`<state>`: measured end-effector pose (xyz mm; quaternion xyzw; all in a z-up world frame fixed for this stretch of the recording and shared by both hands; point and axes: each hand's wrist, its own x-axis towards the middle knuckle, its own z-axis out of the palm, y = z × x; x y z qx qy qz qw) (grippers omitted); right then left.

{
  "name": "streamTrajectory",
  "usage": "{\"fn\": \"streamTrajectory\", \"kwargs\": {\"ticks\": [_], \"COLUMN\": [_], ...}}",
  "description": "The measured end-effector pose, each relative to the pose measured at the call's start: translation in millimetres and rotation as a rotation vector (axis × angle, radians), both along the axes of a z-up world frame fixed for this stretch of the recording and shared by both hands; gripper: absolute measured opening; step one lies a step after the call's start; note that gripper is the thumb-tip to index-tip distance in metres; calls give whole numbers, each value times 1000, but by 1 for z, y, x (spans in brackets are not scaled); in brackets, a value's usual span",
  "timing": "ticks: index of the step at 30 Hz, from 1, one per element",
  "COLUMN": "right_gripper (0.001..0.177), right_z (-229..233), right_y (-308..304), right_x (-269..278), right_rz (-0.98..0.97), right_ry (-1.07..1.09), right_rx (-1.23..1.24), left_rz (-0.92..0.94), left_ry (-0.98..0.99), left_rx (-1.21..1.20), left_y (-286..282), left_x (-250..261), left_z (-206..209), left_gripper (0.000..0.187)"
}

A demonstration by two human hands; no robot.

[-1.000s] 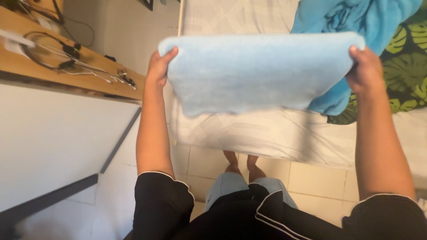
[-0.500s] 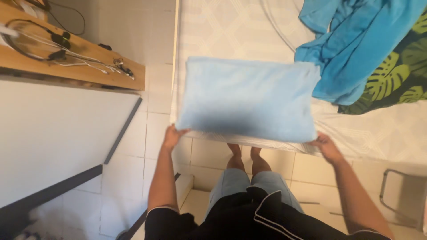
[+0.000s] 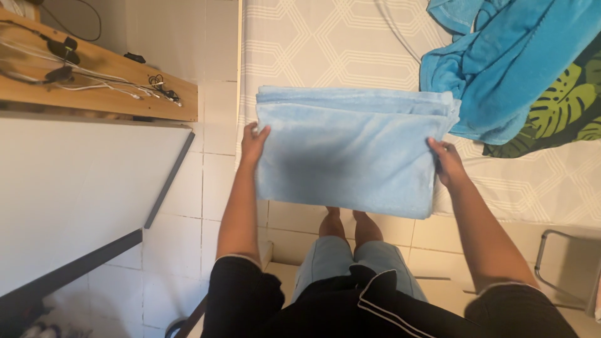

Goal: The person folds a light blue blanket by hand on a bed, repeatedly aligning edges and smoothing the fabric until it forms a rectangular shape.

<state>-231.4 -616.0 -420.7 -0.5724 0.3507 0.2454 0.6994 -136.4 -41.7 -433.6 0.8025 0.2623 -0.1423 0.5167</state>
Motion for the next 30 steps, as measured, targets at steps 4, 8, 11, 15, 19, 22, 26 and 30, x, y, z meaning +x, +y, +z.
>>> {"fn": "streamTrajectory", "kwargs": {"ticks": [4,8,11,15,19,22,26,30], "right_gripper": [62,49,43,34,52,62,70,67], "right_z": [17,30,6,-13,26,41,18,0], "right_y": [20,-11,-29,-18,42,123,155,75], "right_x": [40,65,98,133,129,105,108,119], "right_rz": [-204,-272,-182,21,64,508,845,666], "right_ry": [-161,-456,-513,-664,-808,-940,-822,-731], "right_rx": [-182,-220,-356,-725,-1414,-1205,-1238,-1271], "left_rz": [19,132,198,92,45,-648,-918,-817], "left_ry": [-71,-271,-136,-232,-575,-679,-734,-364], "left_rx": [-22,-129,-67,223,751,754,674,876], "left_y": [-36,-24,-23,-39,-79,-167,-200,-95], "left_x": [38,65,106,138,106,68,85,144], "left_z": [23,55,35,-26,-17,4,-11,-25], "left_gripper": [52,46,48,54,59,56,55,54]}}
